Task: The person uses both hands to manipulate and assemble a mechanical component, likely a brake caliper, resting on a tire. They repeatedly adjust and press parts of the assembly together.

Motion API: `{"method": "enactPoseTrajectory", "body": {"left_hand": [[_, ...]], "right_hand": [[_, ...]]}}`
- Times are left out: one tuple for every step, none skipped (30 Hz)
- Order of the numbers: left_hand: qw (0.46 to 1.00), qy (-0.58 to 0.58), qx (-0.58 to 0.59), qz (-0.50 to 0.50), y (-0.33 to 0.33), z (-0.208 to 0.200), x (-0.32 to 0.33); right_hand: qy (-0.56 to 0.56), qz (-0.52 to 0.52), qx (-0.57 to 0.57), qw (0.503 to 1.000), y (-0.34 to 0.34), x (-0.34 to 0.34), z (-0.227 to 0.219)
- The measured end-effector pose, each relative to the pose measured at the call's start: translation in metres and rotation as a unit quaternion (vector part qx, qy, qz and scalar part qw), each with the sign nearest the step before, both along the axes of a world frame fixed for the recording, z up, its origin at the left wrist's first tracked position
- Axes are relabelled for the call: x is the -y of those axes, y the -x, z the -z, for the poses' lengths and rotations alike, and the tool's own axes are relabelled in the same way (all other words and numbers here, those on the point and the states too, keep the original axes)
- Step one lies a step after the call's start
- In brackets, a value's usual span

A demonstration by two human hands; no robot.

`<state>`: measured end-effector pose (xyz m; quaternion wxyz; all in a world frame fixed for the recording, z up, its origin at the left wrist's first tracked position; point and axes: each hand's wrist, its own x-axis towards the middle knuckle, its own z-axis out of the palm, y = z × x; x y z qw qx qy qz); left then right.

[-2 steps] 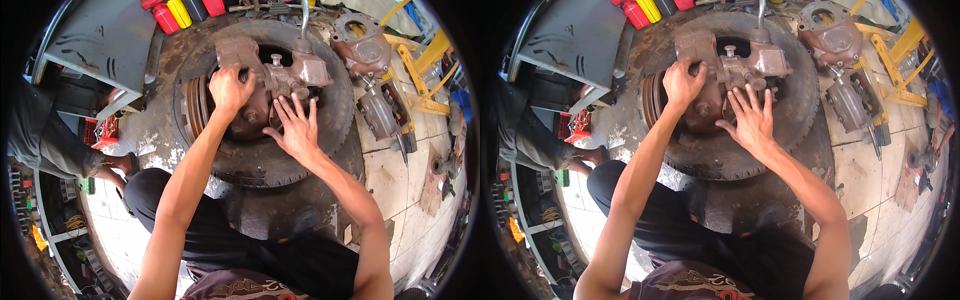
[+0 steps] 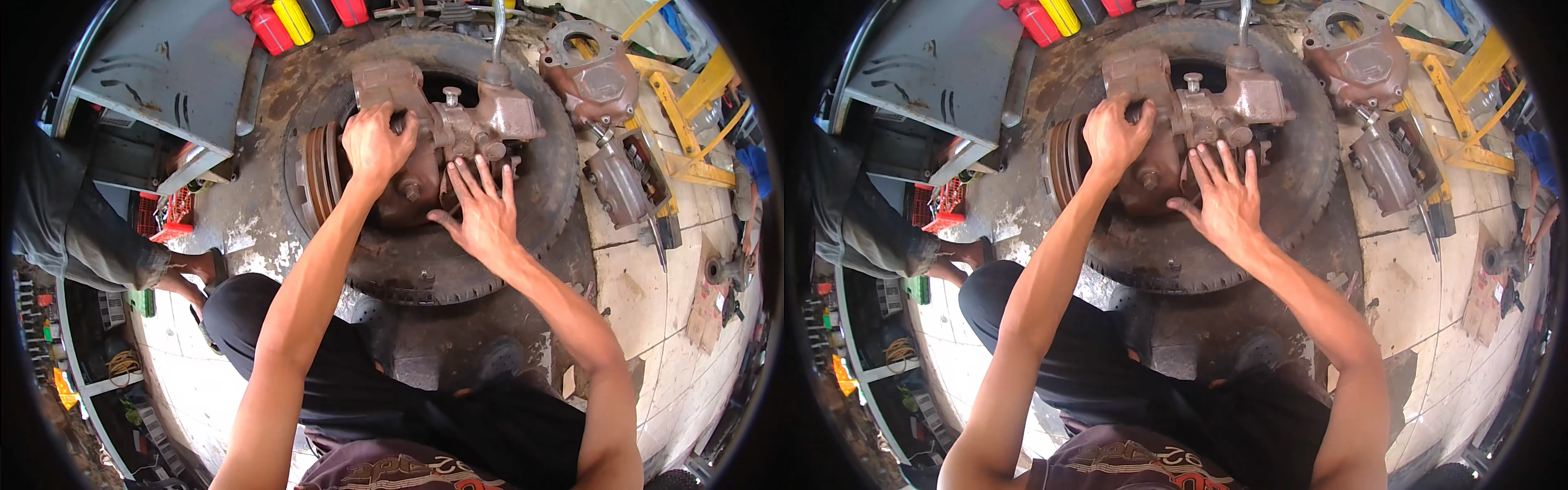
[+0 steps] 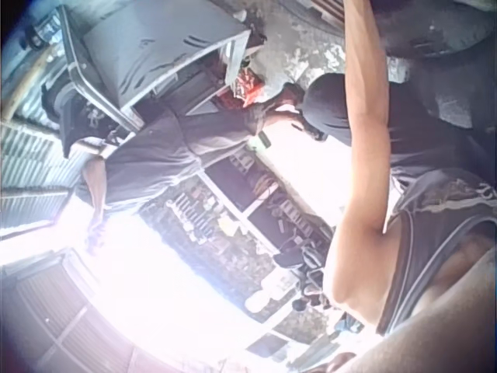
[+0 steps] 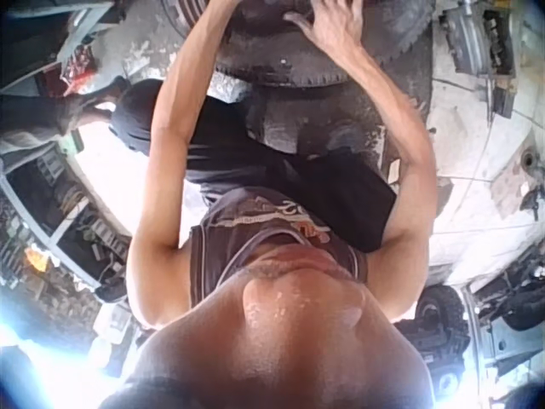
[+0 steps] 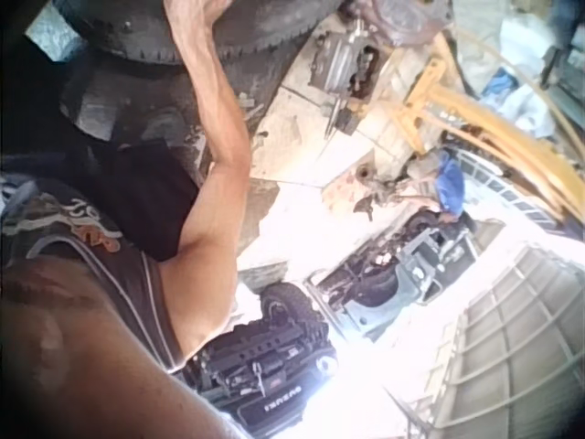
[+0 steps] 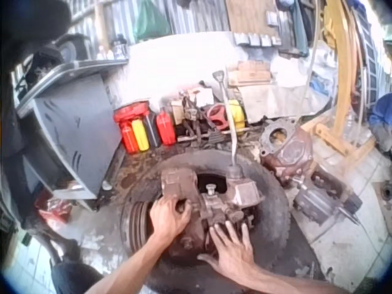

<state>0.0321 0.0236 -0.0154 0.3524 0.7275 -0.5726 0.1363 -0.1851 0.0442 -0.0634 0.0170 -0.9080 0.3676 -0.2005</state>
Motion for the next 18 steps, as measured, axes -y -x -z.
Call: {"method": "enactPoseTrajectory", "body": {"left_hand": [[1.0,0.009,0.006,-0.005,0.0,0.0,0.001],[1.0,0.008,0.003,-0.003,-0.001,0.001,0.0],[1.0,0.007,0.0,-0.001,-0.001,0.002,-0.001],[1.0,0.006,-0.004,0.002,0.001,0.002,-0.001],[1.0,0.004,-0.001,-0.001,0.002,0.0,-0.001],[1.0,0.001,0.001,-0.004,0.002,-0.001,0.001],[1.0,-0.004,0.003,-0.008,0.0,0.0,0.001],[1.0,-0.01,0.002,-0.006,-0.001,0.001,0.0],[1.0,-0.016,0.0,-0.003,-0.001,0.001,0.0],[1.0,-0.019,-0.001,-0.002,-0.002,0.001,0.001],[1.0,-0.018,-0.002,-0.005,-0.003,0.001,0.0],[1.0,-0.017,-0.004,-0.008,-0.003,0.001,-0.001],[1.0,-0.018,-0.005,-0.01,-0.003,0.0,-0.002],[1.0,-0.02,-0.011,-0.006,-0.002,-0.001,-0.002],[1.0,-0.021,-0.017,-0.002,-0.001,-0.002,-0.001],[0.999,-0.024,-0.022,0.001,-0.001,-0.002,-0.001],[0.999,-0.026,-0.022,-0.002,-0.001,-0.002,-0.002],[0.999,-0.027,-0.021,-0.005,-0.002,-0.002,-0.002]], "right_hand": [[-0.043,0.0,0.004,0.999,-0.002,-0.008,-0.005],[-0.062,-0.021,0.022,0.998,-0.001,-0.013,0.002],[-0.082,-0.043,0.04,0.995,-0.001,-0.014,0.009],[-0.065,-0.053,0.027,0.996,0.002,-0.007,0.002],[-0.051,-0.052,0.049,0.996,0.001,0.003,0.005],[-0.029,-0.05,0.058,0.997,-0.001,0.008,0.009],[-0.01,-0.049,0.066,0.997,-0.002,0.007,0.011],[-0.017,-0.062,0.064,0.996,0.001,0.004,0.013],[-0.024,-0.076,0.062,0.995,0.005,0.0,0.014],[-0.028,-0.092,0.059,0.994,0.009,0.0,0.013],[-0.052,-0.119,0.083,0.988,0.016,0.003,0.011],[-0.076,-0.147,0.107,0.981,0.024,0.007,0.008],[-0.101,-0.173,0.13,0.971,0.029,0.008,0.004],[-0.14,-0.137,0.232,0.953,0.03,0.008,-0.004],[-0.238,-0.089,0.308,0.917,0.034,0.011,-0.003],[-0.322,-0.037,0.35,0.879,0.036,0.013,-0.01],[-0.403,0.016,0.387,0.829,0.037,0.016,-0.021],[-0.423,0.028,0.41,0.808,0.035,0.021,-0.025]]}}
